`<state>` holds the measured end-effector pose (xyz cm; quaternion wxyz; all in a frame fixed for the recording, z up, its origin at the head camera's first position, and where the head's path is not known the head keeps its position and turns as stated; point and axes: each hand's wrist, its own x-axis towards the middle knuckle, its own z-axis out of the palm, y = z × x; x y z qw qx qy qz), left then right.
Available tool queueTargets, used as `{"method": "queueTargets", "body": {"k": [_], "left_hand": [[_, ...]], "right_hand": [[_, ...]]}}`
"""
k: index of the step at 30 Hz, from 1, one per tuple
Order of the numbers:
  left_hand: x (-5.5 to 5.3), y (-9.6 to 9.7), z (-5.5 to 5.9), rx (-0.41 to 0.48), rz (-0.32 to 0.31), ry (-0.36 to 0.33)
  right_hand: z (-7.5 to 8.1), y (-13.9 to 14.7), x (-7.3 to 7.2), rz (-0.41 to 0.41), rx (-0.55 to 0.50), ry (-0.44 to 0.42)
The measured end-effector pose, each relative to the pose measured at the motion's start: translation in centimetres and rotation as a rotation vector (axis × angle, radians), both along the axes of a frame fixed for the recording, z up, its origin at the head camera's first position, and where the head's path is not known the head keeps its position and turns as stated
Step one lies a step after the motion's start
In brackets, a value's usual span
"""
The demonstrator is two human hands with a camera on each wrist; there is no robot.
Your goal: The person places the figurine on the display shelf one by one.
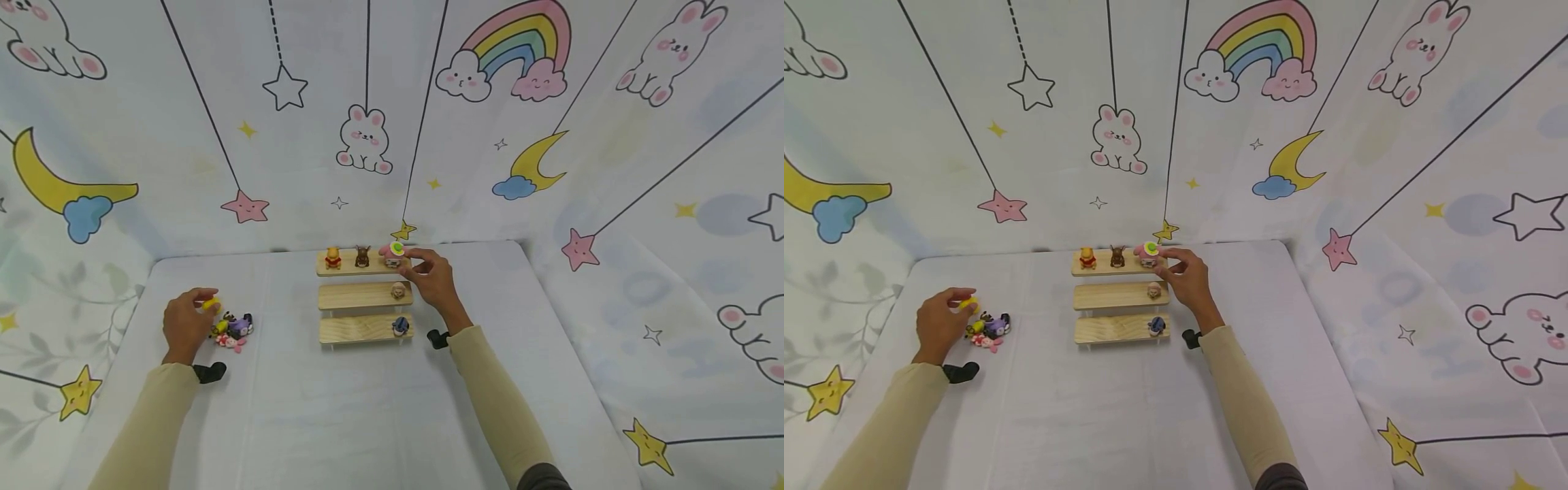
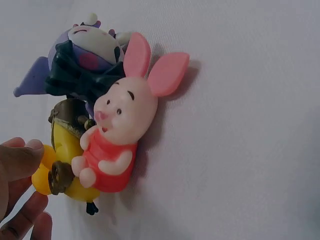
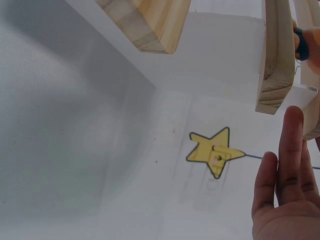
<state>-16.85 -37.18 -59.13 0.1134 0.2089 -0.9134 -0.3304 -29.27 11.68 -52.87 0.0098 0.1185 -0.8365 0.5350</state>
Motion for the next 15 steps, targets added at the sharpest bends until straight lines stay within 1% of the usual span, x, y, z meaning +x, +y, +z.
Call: {"method": "queueTargets", "body": {"k": [3, 6, 10, 15], "left_hand": [[-0.05, 0.51, 0.24, -0.002, -0.016, 0.022], [-0.09, 0.77, 0.43, 0.002, -0.018, 0.043], [-0.17, 0.70, 0.60, 0.015, 0.008, 0.060], [-0.20, 0.42, 0.80, 0.030, 0.062, 0.054]], "right_hand": [[-0.05, -0.04, 0.04, 0.001, 0.001, -0.004], [-0.14, -0.06, 0.02, 0.000, 0.002, -0.004], [-0.16, -0.11, -0.01, -0.001, 0.008, -0.006], [-0.02, -0.06, 0.04, -0.006, 0.003, -0.017]]}}
